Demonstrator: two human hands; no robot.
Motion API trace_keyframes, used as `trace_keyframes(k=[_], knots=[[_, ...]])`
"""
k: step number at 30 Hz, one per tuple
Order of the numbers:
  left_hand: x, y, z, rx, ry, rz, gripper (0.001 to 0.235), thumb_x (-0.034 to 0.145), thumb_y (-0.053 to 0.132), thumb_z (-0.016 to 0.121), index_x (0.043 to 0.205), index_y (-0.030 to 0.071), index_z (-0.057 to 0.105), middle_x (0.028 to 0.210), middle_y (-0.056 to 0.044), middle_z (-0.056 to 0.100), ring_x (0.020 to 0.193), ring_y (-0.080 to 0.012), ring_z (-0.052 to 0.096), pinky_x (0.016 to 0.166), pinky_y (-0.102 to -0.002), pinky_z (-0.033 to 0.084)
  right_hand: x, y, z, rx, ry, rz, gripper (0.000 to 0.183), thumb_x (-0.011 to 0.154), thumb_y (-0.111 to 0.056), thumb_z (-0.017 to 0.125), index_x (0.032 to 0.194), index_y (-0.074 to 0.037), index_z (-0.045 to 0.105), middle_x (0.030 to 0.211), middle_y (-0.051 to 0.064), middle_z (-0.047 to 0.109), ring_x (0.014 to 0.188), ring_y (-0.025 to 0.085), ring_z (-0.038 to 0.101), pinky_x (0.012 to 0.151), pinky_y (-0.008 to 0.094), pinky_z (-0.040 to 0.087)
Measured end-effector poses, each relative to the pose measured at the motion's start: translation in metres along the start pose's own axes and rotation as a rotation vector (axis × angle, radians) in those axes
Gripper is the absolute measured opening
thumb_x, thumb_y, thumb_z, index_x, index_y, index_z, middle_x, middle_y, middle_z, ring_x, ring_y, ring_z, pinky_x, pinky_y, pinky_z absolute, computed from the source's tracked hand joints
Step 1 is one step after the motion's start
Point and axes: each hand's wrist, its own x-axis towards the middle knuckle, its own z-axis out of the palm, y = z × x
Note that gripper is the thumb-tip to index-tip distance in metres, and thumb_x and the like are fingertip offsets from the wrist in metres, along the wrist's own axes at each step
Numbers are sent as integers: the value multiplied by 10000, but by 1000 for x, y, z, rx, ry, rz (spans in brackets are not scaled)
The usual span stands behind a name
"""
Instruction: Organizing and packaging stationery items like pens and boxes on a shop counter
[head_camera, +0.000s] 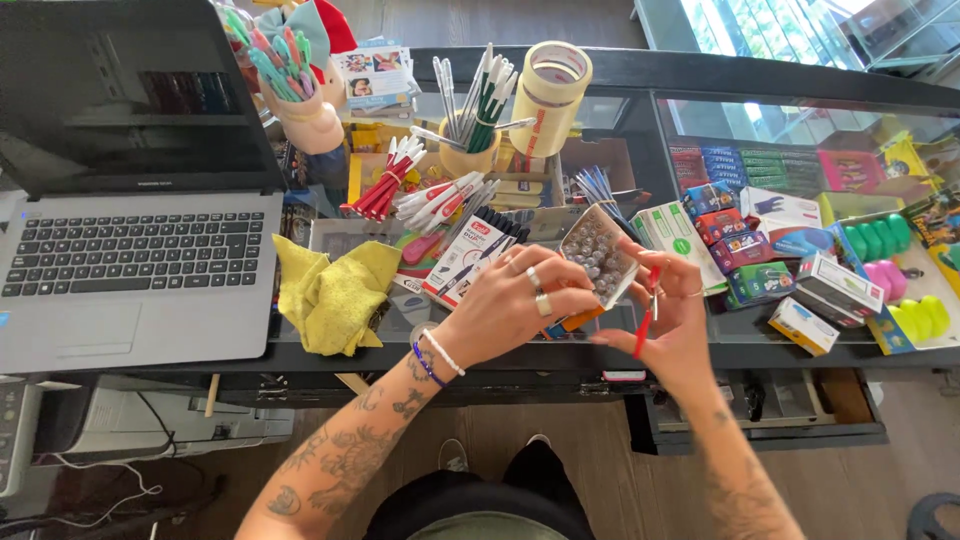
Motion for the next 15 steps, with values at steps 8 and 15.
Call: trace_keyframes(k=[8,15], knots=[[-8,8,-2,64,142,40,223,1090,182,673,1259,282,779,1268,18,718,1107,-189,672,932,-325,539,-1,2,14,-29,103,-80,1001,627,-13,1008,1415,-94,394,1617,226,520,1451,341,564,1121,452,517],[-3,6,4,81,156,35,180,1069,219,708,1205,296,796,1233,43,713,1085,-180,650,921,-309,532,-1,6,18,-51,111,-96,999,637,-1,1004,1426,-82,396,1604,240,526,1448,353,564,1112,464,521]])
